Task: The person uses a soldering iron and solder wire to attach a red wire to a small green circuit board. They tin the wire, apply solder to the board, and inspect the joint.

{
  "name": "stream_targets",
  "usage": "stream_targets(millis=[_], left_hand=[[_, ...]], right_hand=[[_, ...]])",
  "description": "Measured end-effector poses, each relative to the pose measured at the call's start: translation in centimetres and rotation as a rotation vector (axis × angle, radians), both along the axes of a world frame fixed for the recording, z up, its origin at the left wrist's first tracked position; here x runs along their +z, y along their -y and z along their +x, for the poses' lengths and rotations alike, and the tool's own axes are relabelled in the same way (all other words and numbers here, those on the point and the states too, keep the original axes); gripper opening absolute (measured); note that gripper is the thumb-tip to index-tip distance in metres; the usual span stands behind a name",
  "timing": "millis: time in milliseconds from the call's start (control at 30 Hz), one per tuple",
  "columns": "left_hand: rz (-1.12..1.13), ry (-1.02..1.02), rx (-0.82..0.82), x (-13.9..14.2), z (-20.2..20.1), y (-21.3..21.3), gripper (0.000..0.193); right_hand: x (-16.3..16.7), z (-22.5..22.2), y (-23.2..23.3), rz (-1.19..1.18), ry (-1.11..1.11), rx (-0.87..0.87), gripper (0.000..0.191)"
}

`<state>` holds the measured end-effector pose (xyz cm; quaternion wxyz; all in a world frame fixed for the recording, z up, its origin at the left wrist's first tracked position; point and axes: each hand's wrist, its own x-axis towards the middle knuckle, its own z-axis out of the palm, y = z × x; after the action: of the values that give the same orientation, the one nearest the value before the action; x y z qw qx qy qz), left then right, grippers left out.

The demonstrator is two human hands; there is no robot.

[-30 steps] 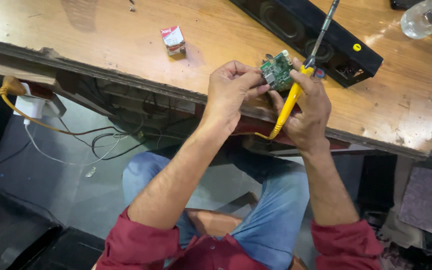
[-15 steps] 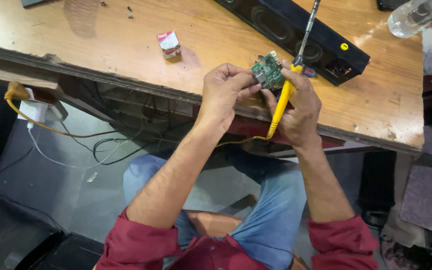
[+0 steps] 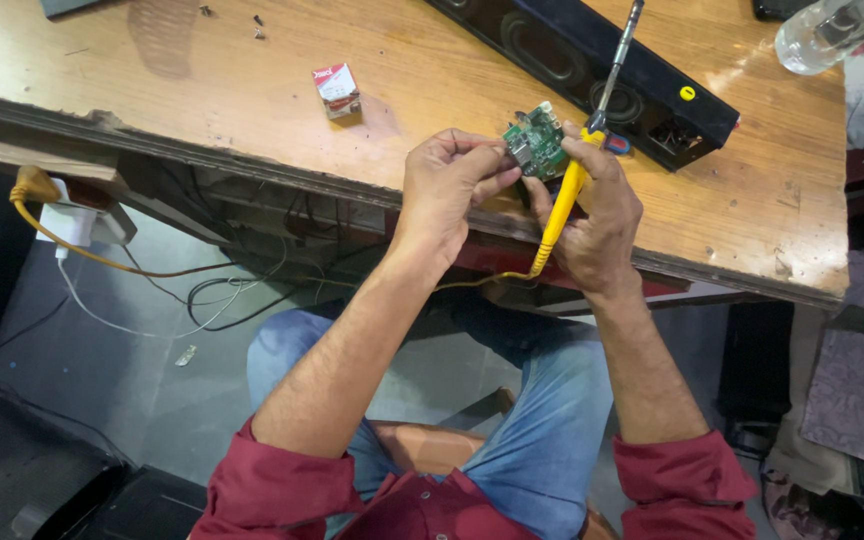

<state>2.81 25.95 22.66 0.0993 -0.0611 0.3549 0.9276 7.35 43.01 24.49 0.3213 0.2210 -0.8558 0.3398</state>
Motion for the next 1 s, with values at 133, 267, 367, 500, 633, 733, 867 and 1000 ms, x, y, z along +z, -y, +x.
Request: stream_targets(millis=[133,267,367,500,633,733,867,1000], left_hand=[[-0.045,-0.021,-0.028,0.4,0.23,0.23,0.015],[-0.059,-0.021,-0.063,0.6,0.42,0.42,0.017],[-0.049,-0.022,-0.057,0.67,0.4,0.34,0.016],[-0.048,-0.012,-0.047,0.53,0.51,0.3,0.014],[-0.045,0.001,-0.027,0.52,0.43,0.14,0.012],[-0.042,0.001,-0.021,0.56,0.49,0.06,0.012],[-0.048,-0.016,-0.021,0.58,0.5,0.01,0.011],[-0.049,-0.027,-0.026,0.52,0.49,-0.04,0.011]], right_hand=[[-0.18,-0.07,0.01,-0.042,0.008,0.002,0.055],[-0.25,-0.21,-0.1,-0.027,-0.012,0.025,0.056],[-0.23,-0.17,-0.13,-0.003,-0.039,0.013,0.058],[-0.25,0.03,-0.08,0.026,-0.051,-0.004,0.058],[-0.23,0.06,-0.04,0.022,-0.05,0.007,0.059],[-0.15,0.07,-0.02,0.018,-0.046,0.013,0.057],[-0.04,0.15,-0.04,0.04,-0.05,-0.002,0.057],[-0.06,0.23,-0.11,0.044,-0.048,-0.008,0.057]])
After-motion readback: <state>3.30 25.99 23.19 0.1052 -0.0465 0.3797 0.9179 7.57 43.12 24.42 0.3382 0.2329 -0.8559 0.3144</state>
